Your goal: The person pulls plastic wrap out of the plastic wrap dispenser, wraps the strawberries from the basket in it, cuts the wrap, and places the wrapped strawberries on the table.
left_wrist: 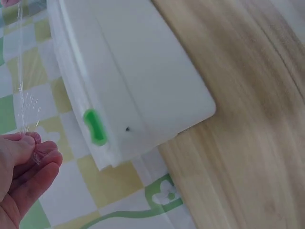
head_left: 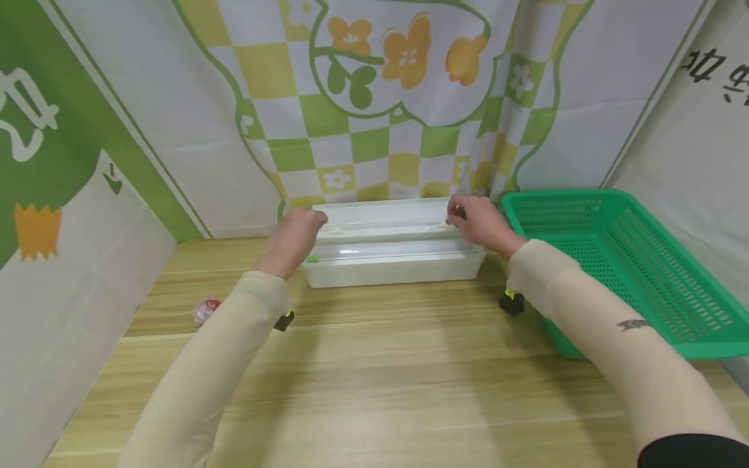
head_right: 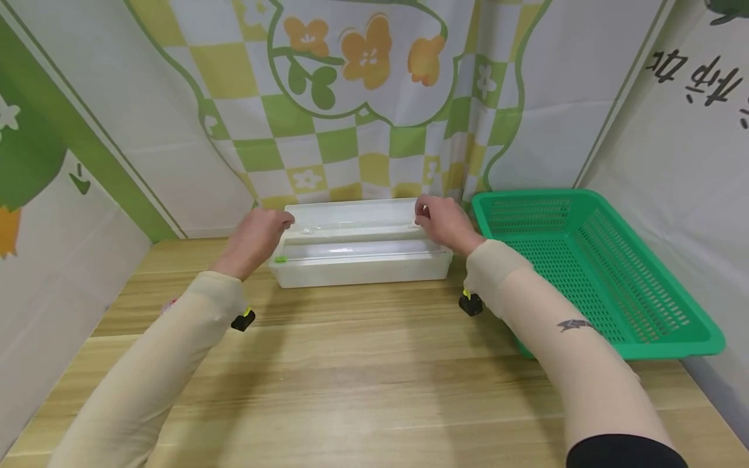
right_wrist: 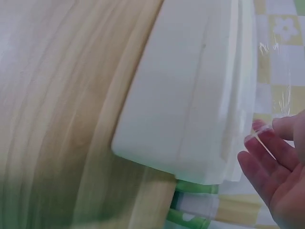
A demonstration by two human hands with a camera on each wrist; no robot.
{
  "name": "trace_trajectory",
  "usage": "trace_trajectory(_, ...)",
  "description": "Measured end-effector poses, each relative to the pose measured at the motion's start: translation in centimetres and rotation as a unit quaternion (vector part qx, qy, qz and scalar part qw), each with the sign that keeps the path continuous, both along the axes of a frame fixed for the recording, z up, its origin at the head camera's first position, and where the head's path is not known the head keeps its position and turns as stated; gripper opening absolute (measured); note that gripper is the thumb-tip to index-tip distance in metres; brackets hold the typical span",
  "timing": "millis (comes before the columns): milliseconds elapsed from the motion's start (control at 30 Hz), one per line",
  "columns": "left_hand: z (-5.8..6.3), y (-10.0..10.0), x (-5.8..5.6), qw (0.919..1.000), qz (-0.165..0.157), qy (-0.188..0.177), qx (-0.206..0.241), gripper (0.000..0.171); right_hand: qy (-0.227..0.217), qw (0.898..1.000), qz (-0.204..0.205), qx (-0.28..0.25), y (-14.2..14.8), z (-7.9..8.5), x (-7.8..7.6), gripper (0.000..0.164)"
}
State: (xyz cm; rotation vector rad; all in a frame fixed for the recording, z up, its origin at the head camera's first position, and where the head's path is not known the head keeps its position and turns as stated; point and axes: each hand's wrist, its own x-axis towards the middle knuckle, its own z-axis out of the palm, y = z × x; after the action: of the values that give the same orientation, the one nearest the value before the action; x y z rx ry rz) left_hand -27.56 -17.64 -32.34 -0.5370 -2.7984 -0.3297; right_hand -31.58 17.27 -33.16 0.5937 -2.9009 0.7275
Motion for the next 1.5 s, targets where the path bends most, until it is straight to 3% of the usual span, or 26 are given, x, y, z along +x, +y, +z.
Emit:
trace_trajectory(567,3.8,-0.8,0.0,0.997,-0.01,0.075,0.017,0.045,0.01,0.999,0.003,-0.037,0.0,4.0,-0.1,0.012)
trace_trajectory(867,6.4,-0.6,-0.2,0.9971,0.017,0.068,0.031,0.043,0.035,0.998,-0.009,-0.044,-0.2,6.7,-0.3,0.013)
trace_trajectory(1067,8.5,-0.6,-0.2,0.9962,0.029,0.069,0.044,0.023,0.041,0.997,-0.016,-0.057,-0.4,8.7,-0.3,0.013)
trace_trajectory(1300,10.6,-0.4,-0.3,0.9936,0.025,0.099,0.049,0.04,0.048,0.997,-0.017,-0.064,-0.2,10.8,-0.1,0.013)
trace_trajectory(1500,12.5,-0.4,-0.3,0.9913,0.026,0.112,0.064,0.035,0.057,0.996,-0.014,-0.062,-0.4,12.4,-0.1,0.016)
